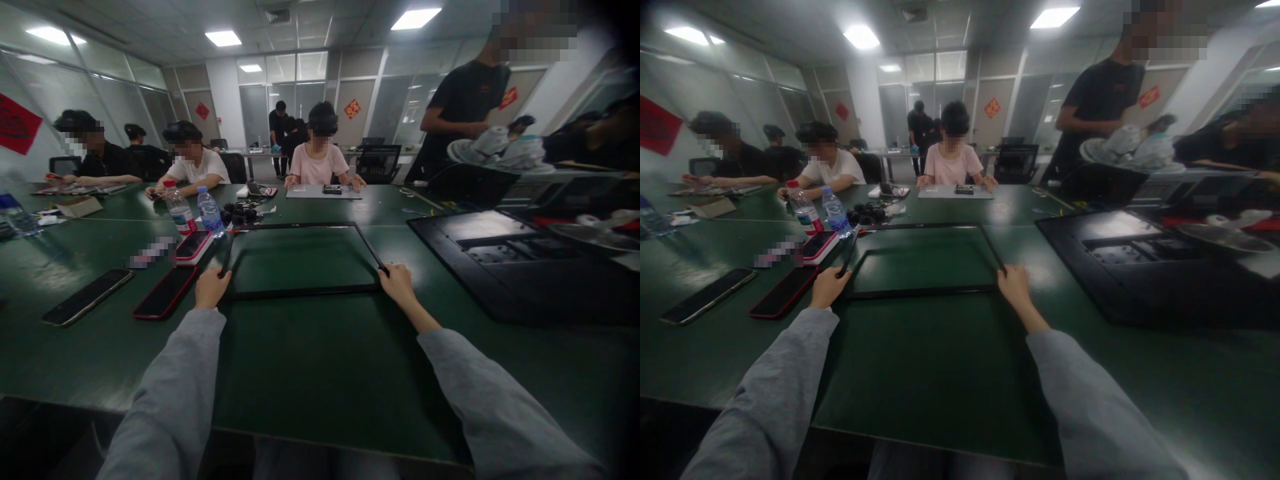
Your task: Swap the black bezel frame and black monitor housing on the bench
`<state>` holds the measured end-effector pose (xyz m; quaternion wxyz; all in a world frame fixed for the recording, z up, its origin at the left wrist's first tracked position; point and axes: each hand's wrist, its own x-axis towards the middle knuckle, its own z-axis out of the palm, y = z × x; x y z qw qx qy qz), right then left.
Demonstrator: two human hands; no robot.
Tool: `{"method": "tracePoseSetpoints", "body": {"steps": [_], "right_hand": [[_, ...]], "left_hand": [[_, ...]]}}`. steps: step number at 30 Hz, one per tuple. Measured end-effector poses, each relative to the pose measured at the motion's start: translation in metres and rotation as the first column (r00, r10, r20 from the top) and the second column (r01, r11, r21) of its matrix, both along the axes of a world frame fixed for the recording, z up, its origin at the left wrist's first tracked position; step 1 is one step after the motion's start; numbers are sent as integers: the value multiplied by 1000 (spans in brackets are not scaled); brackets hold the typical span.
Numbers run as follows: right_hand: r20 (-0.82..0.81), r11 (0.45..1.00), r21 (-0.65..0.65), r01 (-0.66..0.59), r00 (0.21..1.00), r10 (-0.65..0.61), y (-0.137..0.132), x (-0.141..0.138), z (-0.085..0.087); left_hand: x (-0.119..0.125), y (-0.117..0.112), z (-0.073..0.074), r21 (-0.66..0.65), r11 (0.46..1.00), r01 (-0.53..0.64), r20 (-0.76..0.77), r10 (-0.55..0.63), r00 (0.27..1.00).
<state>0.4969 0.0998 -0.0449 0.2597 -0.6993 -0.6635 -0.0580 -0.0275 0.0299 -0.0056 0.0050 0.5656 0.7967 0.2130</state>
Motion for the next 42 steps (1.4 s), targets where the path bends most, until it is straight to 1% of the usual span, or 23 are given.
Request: {"method": "tracePoseSetpoints", "body": {"steps": [5,9,12,16,22,27,31,34,37,42], "right_hand": [[-34,1000,-1,16,999,-16,1,1,-2],[-61,1000,28,-13,998,14,1,1,-4],[-72,999,26,-41,996,43,2,1,-3],[-66,999,14,-46,997,47,3,2,-3],[-44,999,33,-42,998,43,4,5,-11],[-66,998,37,-42,997,44,5,6,-14],[-130,994,88,-58,989,69,8,6,-15],[-154,989,124,-79,983,97,10,6,-15],[-117,992,101,-81,989,92,10,8,-15],[-91,997,59,-57,994,62,9,9,-16]], "left_hand": [[3,-4,3,-12,1000,-11,-15,11,1000],[6,-7,6,-29,1000,-6,-45,4,999],[6,-7,5,-27,1000,-1,-50,0,999],[5,-6,4,-28,1000,3,-59,-4,998],[5,-6,4,-21,1000,9,-55,-10,998],[7,-8,5,43,999,7,-40,-5,999],[9,-9,8,136,991,-3,-29,7,1000],[10,-9,9,165,986,-6,-27,11,1000],[9,-9,9,135,991,-4,-27,8,1000],[7,-8,6,22,1000,8,-44,-7,999]]}}
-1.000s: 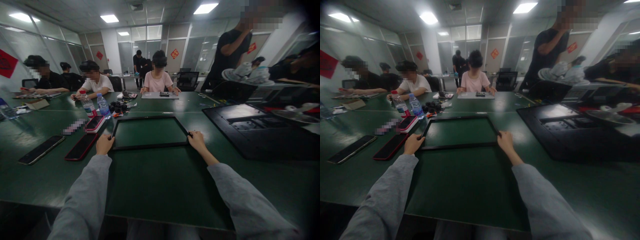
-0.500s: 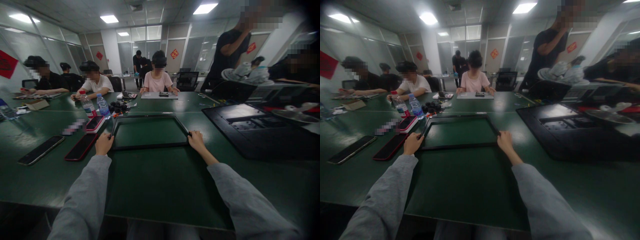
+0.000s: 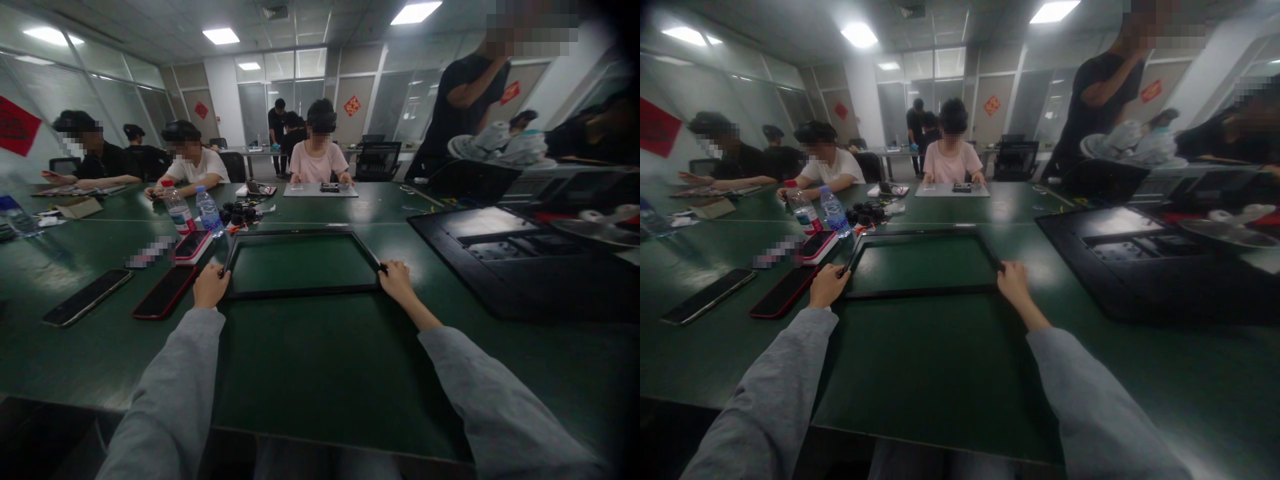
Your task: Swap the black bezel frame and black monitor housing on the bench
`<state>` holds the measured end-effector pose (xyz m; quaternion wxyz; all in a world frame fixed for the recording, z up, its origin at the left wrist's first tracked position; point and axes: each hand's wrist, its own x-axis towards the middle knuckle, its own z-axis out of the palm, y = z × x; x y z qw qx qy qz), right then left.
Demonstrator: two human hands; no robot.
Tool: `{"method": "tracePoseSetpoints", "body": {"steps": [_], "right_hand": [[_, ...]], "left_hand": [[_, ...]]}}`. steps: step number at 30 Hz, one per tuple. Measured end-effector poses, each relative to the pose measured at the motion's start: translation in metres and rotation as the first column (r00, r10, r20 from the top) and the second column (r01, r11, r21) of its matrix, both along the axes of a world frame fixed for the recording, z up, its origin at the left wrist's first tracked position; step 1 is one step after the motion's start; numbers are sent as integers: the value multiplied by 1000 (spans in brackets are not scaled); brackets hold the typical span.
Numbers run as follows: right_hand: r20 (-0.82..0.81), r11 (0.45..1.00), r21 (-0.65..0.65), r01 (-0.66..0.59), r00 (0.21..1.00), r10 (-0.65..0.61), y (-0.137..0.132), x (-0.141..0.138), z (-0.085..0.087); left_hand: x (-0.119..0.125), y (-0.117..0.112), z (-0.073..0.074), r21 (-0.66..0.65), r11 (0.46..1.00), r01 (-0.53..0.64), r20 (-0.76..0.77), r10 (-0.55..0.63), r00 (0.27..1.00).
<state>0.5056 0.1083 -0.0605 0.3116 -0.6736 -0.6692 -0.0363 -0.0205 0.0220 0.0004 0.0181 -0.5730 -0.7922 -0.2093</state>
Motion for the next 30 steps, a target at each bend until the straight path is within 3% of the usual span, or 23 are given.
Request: {"method": "tracePoseSetpoints", "body": {"steps": [6,30], "right_hand": [[-14,1000,20,-6,1000,6,-1,-1,1],[34,999,-35,20,999,-19,-3,-2,2]], "left_hand": [[-2,1,-1,-47,999,-3,-13,2,1000],[2,-2,3,-13,1000,-7,8,7,1000]]}}
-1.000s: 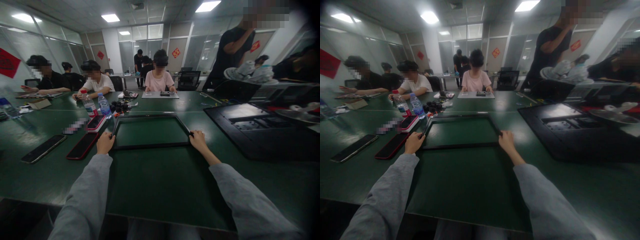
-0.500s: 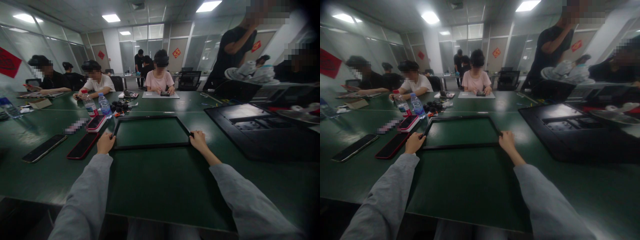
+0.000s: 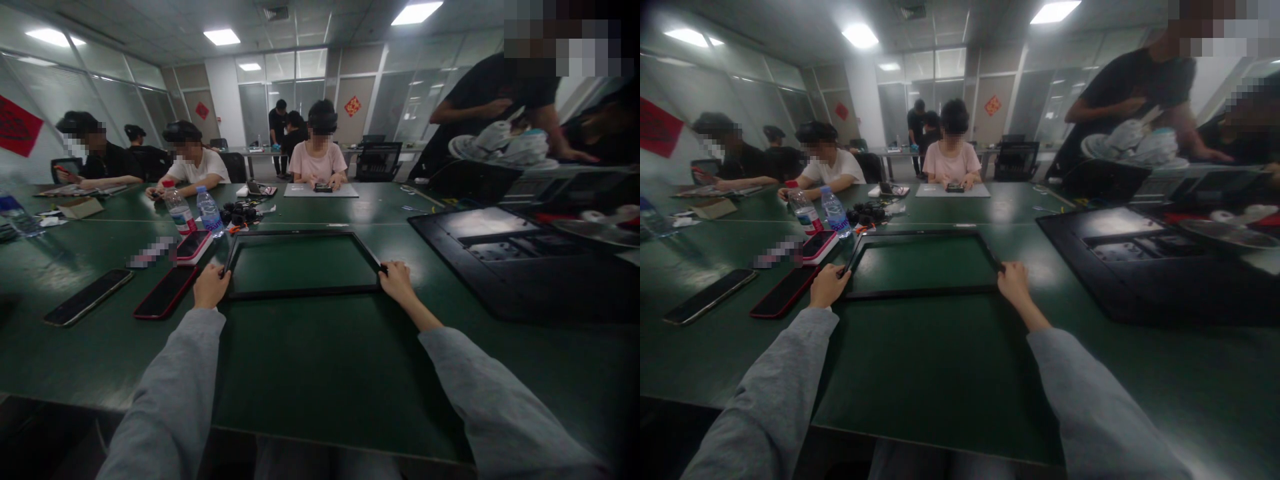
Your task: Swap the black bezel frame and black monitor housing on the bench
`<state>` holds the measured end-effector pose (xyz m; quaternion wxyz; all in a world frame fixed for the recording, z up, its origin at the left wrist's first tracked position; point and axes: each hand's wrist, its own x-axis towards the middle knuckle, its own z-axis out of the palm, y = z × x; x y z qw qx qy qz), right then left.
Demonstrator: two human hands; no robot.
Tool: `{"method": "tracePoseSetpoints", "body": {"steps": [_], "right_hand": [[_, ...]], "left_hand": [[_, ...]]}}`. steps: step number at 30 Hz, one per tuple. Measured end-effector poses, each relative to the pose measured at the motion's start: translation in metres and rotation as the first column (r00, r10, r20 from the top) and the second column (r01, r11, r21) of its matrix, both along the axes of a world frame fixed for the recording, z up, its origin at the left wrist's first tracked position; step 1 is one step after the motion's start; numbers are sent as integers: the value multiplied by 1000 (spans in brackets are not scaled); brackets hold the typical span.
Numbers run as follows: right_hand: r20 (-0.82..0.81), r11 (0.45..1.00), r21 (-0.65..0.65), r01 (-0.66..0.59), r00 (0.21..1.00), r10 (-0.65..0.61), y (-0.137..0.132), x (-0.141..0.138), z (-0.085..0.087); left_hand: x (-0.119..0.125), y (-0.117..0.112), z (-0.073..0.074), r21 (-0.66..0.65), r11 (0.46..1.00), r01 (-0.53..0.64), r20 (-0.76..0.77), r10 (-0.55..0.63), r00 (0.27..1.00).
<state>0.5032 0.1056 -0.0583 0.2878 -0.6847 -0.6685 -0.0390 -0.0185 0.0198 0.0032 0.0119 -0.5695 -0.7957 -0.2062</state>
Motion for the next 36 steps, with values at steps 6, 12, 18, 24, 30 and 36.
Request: {"method": "tracePoseSetpoints", "body": {"steps": [6,12,18,24,30,36], "right_hand": [[22,999,-35,21,1000,-20,-2,-3,3],[-26,999,-40,13,1000,-14,-4,-3,6],[-129,1000,0,9,992,-9,-6,-8,11],[-360,953,299,45,931,69,-21,-21,34],[-404,924,370,96,912,67,-34,-30,49],[-411,892,437,119,908,81,-35,-30,51]], "left_hand": [[-1,1,-2,-13,1000,6,-28,-6,1000],[-4,4,-6,1,1000,6,-8,-6,1000],[-2,3,-7,146,989,7,1,-7,1000],[10,-2,6,530,847,-38,35,23,999],[12,-3,10,687,725,-43,60,2,998],[10,0,5,686,727,-16,43,-19,999]]}}
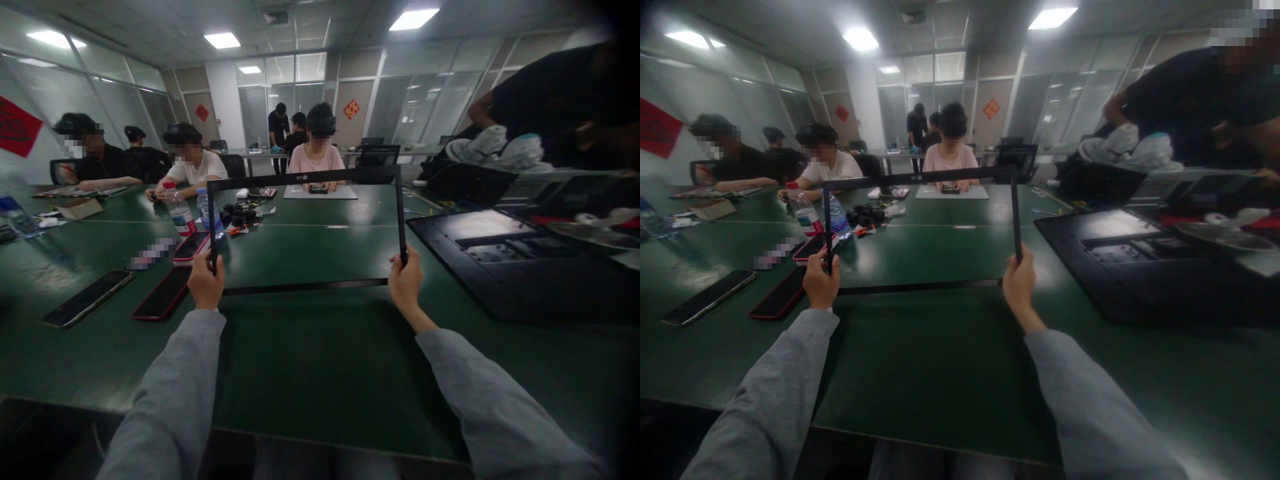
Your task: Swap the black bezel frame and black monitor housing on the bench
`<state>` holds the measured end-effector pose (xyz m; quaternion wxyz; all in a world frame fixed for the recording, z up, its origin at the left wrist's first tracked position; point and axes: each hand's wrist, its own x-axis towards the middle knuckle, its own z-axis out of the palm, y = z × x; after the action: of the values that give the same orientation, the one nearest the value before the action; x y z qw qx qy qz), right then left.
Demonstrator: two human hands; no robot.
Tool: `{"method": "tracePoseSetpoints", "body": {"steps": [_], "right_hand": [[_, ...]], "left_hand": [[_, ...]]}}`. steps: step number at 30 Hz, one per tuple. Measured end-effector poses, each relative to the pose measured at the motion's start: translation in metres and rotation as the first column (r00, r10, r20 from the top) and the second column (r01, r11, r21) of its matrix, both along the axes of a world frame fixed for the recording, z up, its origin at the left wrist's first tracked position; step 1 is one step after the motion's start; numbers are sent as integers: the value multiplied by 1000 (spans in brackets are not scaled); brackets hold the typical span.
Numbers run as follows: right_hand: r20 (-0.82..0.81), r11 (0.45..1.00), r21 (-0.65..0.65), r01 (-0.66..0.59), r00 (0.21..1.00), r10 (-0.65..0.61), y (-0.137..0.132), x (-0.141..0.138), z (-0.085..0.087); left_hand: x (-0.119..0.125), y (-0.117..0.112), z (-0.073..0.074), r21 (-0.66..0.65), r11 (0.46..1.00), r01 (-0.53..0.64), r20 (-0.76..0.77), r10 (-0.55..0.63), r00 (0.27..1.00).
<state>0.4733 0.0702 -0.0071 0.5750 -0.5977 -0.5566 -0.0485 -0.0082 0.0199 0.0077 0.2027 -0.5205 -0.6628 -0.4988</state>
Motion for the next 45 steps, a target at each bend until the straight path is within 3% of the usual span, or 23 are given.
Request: {"method": "tracePoseSetpoints", "body": {"steps": [9,19,36,45], "right_hand": [[22,997,75,14,1000,-16,-4,-1,6],[38,999,17,27,999,-28,-10,-5,10],[14,999,18,30,999,-30,-6,-1,7],[15,999,18,36,999,-36,-7,-1,8]], "left_hand": [[0,1,-1,-121,993,9,10,-8,1000],[4,-1,5,-236,971,32,75,-14,997],[-4,5,-4,-276,944,178,114,-152,982],[-9,10,-7,-320,928,193,168,-145,975]]}}
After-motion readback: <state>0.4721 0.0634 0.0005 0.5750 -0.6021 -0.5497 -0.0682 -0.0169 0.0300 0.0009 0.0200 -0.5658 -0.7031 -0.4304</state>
